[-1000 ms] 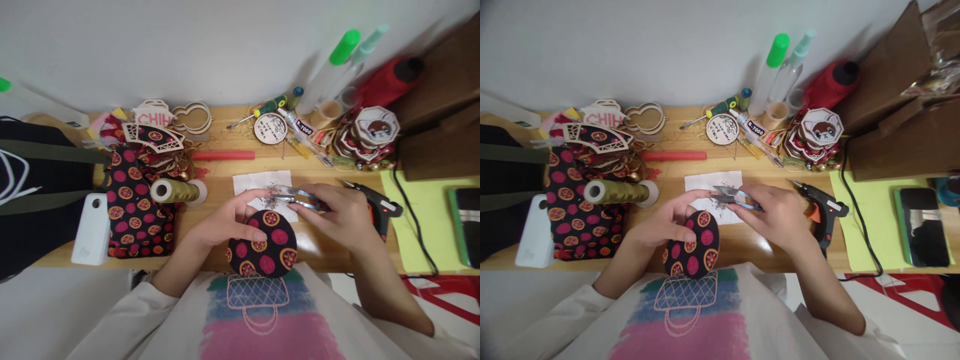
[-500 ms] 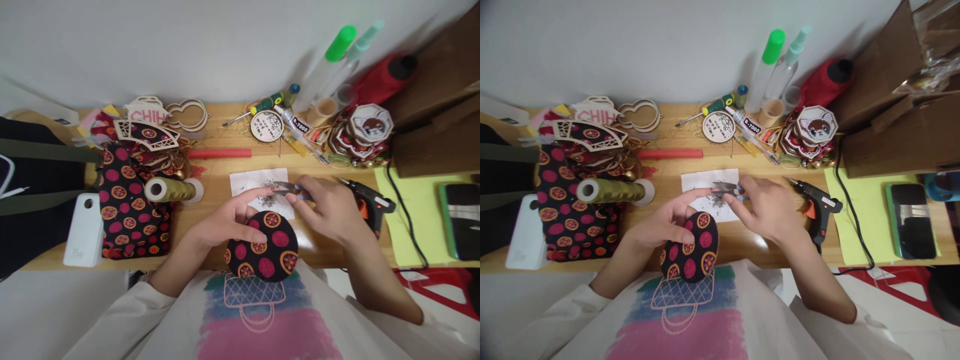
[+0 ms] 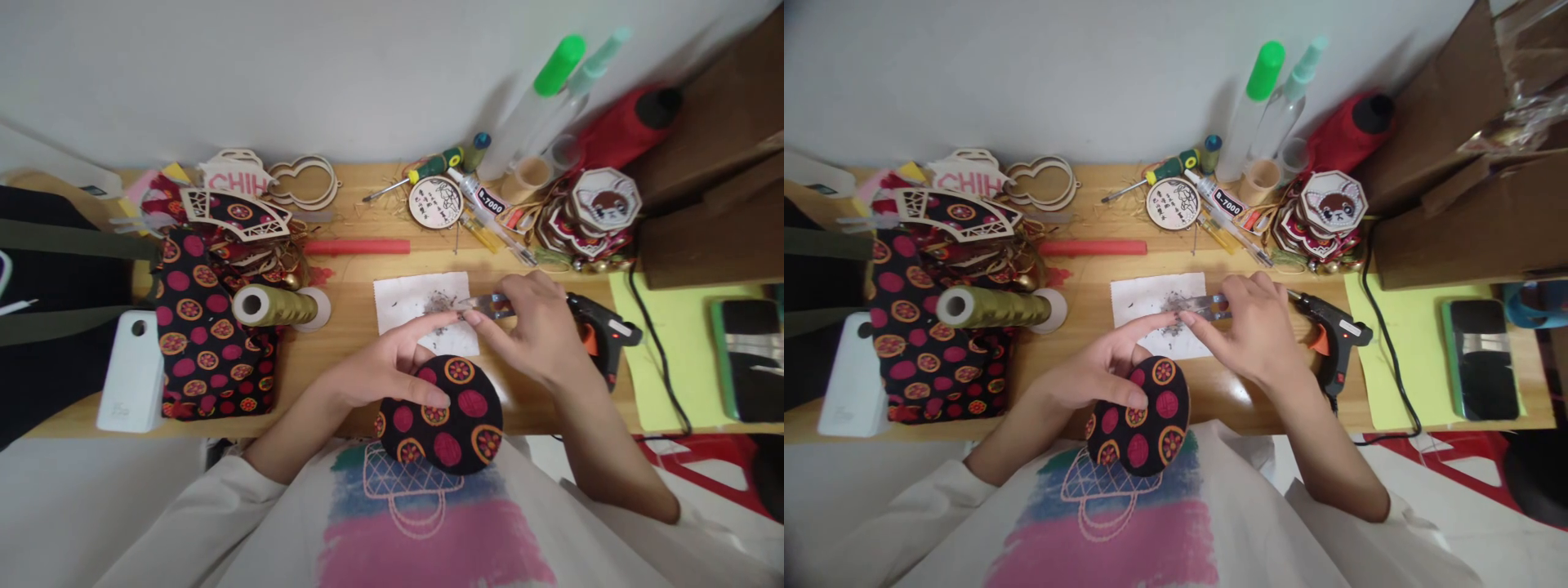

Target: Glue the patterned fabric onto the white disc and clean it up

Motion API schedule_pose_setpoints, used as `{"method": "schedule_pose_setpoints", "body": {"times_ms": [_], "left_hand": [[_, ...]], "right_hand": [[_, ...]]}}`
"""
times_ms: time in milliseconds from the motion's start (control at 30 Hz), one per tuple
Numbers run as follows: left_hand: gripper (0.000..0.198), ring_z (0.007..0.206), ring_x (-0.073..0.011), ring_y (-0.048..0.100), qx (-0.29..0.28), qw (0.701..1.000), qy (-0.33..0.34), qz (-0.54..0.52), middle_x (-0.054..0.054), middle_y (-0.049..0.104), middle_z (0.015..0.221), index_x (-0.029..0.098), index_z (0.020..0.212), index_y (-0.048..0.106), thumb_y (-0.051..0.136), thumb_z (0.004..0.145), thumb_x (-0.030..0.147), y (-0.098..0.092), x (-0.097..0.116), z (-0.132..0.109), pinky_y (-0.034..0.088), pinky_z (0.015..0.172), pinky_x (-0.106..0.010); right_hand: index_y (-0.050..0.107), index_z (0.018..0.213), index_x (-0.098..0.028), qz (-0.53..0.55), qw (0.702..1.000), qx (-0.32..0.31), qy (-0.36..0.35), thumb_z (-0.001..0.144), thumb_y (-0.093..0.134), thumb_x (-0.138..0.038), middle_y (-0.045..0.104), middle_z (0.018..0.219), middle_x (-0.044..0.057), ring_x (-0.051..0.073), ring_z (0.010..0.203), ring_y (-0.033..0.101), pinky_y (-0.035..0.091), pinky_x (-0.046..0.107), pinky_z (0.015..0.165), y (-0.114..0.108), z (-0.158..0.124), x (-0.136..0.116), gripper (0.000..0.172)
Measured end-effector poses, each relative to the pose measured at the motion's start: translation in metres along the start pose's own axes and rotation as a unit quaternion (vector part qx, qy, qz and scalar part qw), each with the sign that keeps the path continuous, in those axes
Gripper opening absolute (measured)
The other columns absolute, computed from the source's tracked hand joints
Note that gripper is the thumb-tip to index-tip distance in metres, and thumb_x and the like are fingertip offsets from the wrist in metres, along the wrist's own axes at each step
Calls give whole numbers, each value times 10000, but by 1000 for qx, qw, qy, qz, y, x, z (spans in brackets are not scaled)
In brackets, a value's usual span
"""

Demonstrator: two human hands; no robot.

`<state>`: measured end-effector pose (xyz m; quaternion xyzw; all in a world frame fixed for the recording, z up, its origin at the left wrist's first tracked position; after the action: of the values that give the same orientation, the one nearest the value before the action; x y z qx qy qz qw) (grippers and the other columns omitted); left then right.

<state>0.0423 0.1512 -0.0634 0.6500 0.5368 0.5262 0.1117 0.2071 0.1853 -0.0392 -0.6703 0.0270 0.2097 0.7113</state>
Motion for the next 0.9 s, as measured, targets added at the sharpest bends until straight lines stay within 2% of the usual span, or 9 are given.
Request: {"method": "schedule_pose_setpoints", "body": {"times_ms": [133, 267, 633, 767, 900], "left_hand": [[938, 567, -87, 617, -16, 1000, 3, 1, 3, 672, 741, 270, 1445, 280, 773, 659, 135, 3, 0, 2, 459, 521, -152], [953, 550, -82, 593, -2, 1000, 3, 12, -3, 662, 738, 260, 1451, 267, 776, 654, 139, 2, -3, 2, 433, 504, -153], [969, 627, -115, 637, 27, 999, 18, 41, -21, 683, 775, 258, 1461, 241, 779, 659, 177, -7, 1, -6, 465, 553, -174], [958, 637, -112, 639, 47, 997, 26, 60, -26, 692, 782, 243, 1462, 239, 775, 671, 185, -12, 5, -9, 469, 562, -172], [957, 649, -116, 641, 51, 996, 21, 70, -19, 688, 779, 243, 1463, 235, 773, 675, 178, -12, 4, -9, 485, 585, -187]], "right_hand": [[477, 672, -205, -33, 999, 21, 12, 792, 407, -683, 551, 626, 58, 249, 727, 492, 311, 364, 674, 1, -1, 3, 498], [499, 687, -197, -52, 998, 38, 14, 755, 424, -731, 576, 645, 62, 253, 739, 508, 301, 366, 676, 2, -2, 5, 543], [529, 694, -192, -76, 996, 29, 30, 692, 417, -809, 598, 662, 87, 274, 749, 517, 277, 346, 634, 4, -3, 8, 628], [525, 709, -194, -64, 997, 25, 38, 692, 466, -783, 619, 713, 97, 276, 766, 525, 294, 350, 636, 4, -3, 10, 592], [487, 682, -206, -11, 997, 48, 53, 725, 502, -722, 581, 656, 62, 232, 695, 504, 325, 339, 629, 0, -1, 5, 518]]}}
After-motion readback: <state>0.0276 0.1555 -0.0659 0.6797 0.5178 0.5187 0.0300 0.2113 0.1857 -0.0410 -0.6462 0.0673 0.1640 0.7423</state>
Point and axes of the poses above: each hand's wrist, its own z-axis towards the middle knuckle, its own y-axis out of the palm, x = y × z, the point moved 5 cm from there along z, towards the middle knuckle
